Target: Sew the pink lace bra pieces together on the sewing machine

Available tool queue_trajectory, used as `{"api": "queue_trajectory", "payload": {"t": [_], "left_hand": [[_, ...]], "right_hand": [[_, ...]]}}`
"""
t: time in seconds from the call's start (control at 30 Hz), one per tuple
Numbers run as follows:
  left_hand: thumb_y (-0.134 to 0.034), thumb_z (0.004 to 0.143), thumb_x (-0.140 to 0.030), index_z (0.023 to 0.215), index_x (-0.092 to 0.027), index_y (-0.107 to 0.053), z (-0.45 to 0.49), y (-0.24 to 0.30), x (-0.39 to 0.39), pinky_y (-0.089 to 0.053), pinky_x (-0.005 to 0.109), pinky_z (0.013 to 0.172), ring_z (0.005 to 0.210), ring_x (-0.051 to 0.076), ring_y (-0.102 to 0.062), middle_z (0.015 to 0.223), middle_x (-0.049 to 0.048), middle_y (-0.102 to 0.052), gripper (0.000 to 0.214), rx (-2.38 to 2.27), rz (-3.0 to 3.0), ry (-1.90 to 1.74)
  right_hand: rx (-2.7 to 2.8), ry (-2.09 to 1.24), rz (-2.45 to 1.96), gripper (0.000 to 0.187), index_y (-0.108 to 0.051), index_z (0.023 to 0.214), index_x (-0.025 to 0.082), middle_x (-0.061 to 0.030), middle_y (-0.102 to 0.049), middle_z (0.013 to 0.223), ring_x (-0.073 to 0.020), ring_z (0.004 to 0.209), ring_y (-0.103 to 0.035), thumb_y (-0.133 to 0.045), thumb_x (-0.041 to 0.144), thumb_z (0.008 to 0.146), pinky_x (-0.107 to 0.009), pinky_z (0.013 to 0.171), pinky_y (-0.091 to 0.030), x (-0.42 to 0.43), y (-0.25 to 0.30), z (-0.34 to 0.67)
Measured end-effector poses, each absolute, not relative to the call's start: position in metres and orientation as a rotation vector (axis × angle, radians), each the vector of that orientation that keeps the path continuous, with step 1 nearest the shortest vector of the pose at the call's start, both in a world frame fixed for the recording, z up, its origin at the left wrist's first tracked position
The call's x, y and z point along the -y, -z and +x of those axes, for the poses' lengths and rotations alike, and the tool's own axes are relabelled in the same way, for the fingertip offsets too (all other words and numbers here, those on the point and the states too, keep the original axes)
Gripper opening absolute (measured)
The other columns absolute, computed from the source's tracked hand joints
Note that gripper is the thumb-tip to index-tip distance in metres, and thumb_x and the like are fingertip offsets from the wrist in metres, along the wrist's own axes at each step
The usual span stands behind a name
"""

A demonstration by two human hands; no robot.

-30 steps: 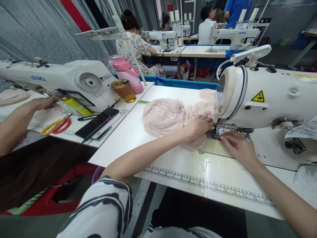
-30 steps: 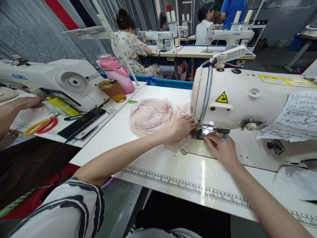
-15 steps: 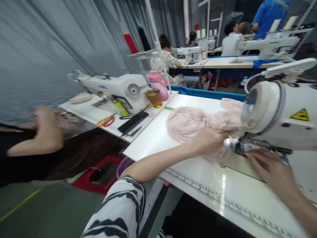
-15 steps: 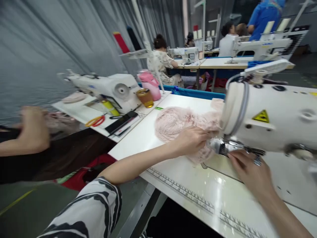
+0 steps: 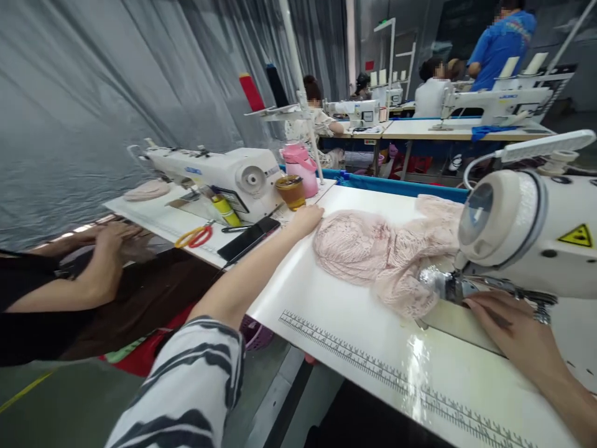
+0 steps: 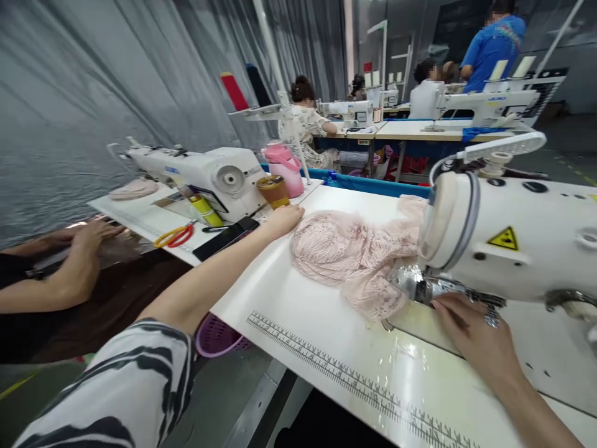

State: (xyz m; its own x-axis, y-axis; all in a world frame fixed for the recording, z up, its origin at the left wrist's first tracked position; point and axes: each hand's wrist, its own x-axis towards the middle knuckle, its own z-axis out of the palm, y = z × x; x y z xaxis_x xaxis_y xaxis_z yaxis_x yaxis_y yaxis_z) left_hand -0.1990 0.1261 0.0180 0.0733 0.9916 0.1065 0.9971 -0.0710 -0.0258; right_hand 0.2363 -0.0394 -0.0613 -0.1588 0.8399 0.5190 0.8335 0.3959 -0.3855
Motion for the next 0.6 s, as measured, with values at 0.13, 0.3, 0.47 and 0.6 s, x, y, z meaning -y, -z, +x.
{"api": "queue_trajectory", "payload": {"t": [0.13,0.3,0.47,0.6], "left_hand": [[-0.057,0.092,-0.034,0.115,-0.013,-0.057,-0.206,-0.026,-0.111,-0.051,0.042,0.087,0.101,0.021,-0.06,0.114,0.0091,-0.06,0.03,2.197,-2.106,0.268],[-0.047,0.093,-0.027,0.097,-0.011,-0.062,-0.202,-0.059,-0.069,-0.051,0.036,0.074,0.091,0.026,-0.065,0.098,0.0142,-0.067,0.022,2.229,-2.056,0.633],[-0.068,0.079,-0.038,0.1,-0.016,-0.055,-0.127,-0.053,0.026,-0.053,0.027,0.056,0.06,0.015,-0.064,0.075,0.0039,-0.069,0.032,2.065,-2.834,1.645],[-0.067,0.082,-0.036,0.093,-0.017,-0.055,-0.048,-0.03,0.097,-0.053,0.026,0.057,0.064,0.015,-0.066,0.078,0.0041,-0.069,0.025,1.981,-3.56,1.78]], "right_hand": [[1.984,-0.055,-1.446,0.031,-0.07,0.089,0.027,-0.0017,-0.071,0.101,-0.0229,0.097,-0.065,-0.047,0.047,0.089,-0.033,0.068,-0.054,0.042,0.057,0.237],[2.032,-0.012,-1.239,0.023,-0.072,0.089,0.023,-0.0045,-0.073,0.092,-0.0224,0.093,-0.067,-0.053,0.035,0.089,-0.037,0.074,-0.055,0.04,0.049,0.234],[2.084,-0.124,-1.151,0.019,-0.072,0.091,0.026,-0.0012,-0.074,0.092,-0.0185,0.089,-0.067,-0.054,0.033,0.089,-0.04,0.086,-0.053,0.055,0.03,0.219],[1.909,-0.741,-1.178,0.03,-0.067,0.114,0.027,-0.0045,-0.069,0.113,-0.0218,0.107,-0.061,-0.057,0.04,0.089,-0.043,0.094,-0.05,0.11,0.011,0.187]]}}
